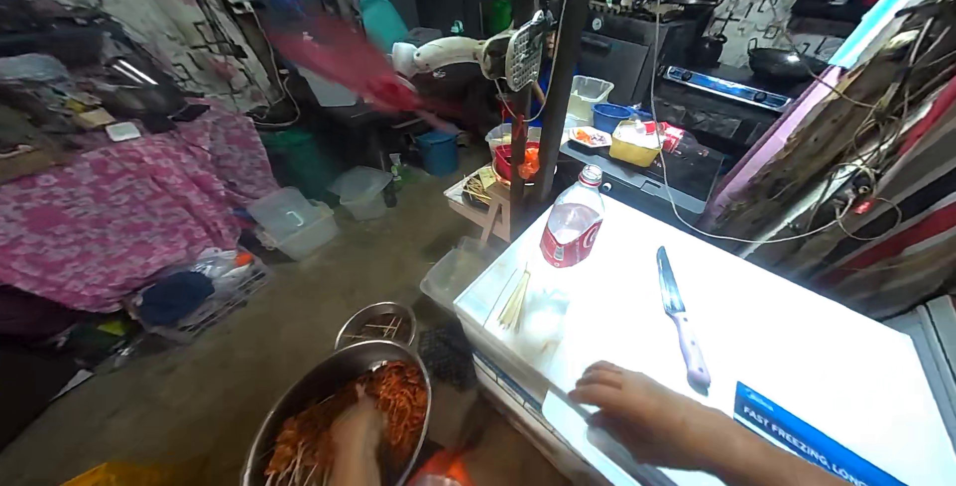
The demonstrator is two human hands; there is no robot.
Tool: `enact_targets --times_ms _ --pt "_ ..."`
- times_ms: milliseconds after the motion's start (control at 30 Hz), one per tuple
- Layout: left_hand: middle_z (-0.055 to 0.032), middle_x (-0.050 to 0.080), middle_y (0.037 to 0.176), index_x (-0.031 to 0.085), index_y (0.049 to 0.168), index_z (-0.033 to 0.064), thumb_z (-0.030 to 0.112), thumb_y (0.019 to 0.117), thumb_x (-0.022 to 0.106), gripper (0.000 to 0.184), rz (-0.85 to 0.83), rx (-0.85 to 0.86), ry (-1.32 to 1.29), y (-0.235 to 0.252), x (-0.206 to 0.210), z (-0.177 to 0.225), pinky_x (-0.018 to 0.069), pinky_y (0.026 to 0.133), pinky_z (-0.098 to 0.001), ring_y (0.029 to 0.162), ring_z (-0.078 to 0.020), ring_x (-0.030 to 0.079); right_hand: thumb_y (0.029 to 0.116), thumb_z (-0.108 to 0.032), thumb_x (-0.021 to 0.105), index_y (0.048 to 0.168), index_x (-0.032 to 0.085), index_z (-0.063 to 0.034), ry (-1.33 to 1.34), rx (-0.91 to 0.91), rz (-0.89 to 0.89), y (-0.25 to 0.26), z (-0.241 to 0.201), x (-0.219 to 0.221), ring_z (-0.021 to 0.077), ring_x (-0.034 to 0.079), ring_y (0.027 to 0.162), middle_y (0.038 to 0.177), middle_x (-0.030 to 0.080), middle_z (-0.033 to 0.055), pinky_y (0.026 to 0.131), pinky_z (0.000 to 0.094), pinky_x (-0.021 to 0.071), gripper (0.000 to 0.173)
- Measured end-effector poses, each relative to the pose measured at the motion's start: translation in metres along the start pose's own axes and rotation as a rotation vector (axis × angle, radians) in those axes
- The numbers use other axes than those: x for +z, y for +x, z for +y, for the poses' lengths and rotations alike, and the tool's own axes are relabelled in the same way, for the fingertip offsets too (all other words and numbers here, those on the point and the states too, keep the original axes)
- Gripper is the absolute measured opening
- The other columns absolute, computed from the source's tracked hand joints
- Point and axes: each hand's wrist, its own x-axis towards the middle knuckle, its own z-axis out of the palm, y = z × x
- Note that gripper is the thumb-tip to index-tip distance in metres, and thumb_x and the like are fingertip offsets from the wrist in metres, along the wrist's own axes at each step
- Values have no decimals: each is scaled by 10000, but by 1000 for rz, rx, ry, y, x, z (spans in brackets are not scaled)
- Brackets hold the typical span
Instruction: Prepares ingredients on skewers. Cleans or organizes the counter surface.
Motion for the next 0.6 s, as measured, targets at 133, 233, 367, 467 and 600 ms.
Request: enact_targets --times_ms 133,233,367,467,600 --pt "-345 566 1335 549 1361 -96 384 1082 492 558 -101 394 96 23 52 164 441 1032 -611 1241 -465 559 927 -62 662 1161 708 -17 -86 53 106 -21 4 -10 300 691 1079 1107 724 158 949 399 569 242" --pt "-325 582 1338 544 1363 -119 285 1011 626 542 -38 492 70 19 74 249 427 1078 -549 1261 -429 562 918 -92 658 1140 719 -32 -247 116 159 -44 7 -16 297 696 1066 1090 729 142 934 399 573 238" --pt "-307 599 1313 549 1354 -109 177 1030 568 433 -195 789 7 -40 65 235 470 1029 -512 1192 -364 609 943 -134 649 1130 722 -36 -334 309 295 -109 8 -36 281 693 1068 1095 724 139 943 402 571 224" --pt "-209 669 1059 602 1229 -125 130 1023 551 332 -295 926 -94 -117 61 174 557 795 -341 861 -152 650 952 -135 638 1137 716 -13 -358 519 415 -159 2 -62 286 686 1066 1114 713 165 935 410 574 236" --pt "-138 697 924 653 1117 -122 89 1003 563 257 -494 1024 -76 -198 96 104 560 718 -272 742 -70 642 988 -187 584 1144 716 1 -393 607 547 -214 2 -83 287 691 1041 1121 716 186 905 411 576 277"
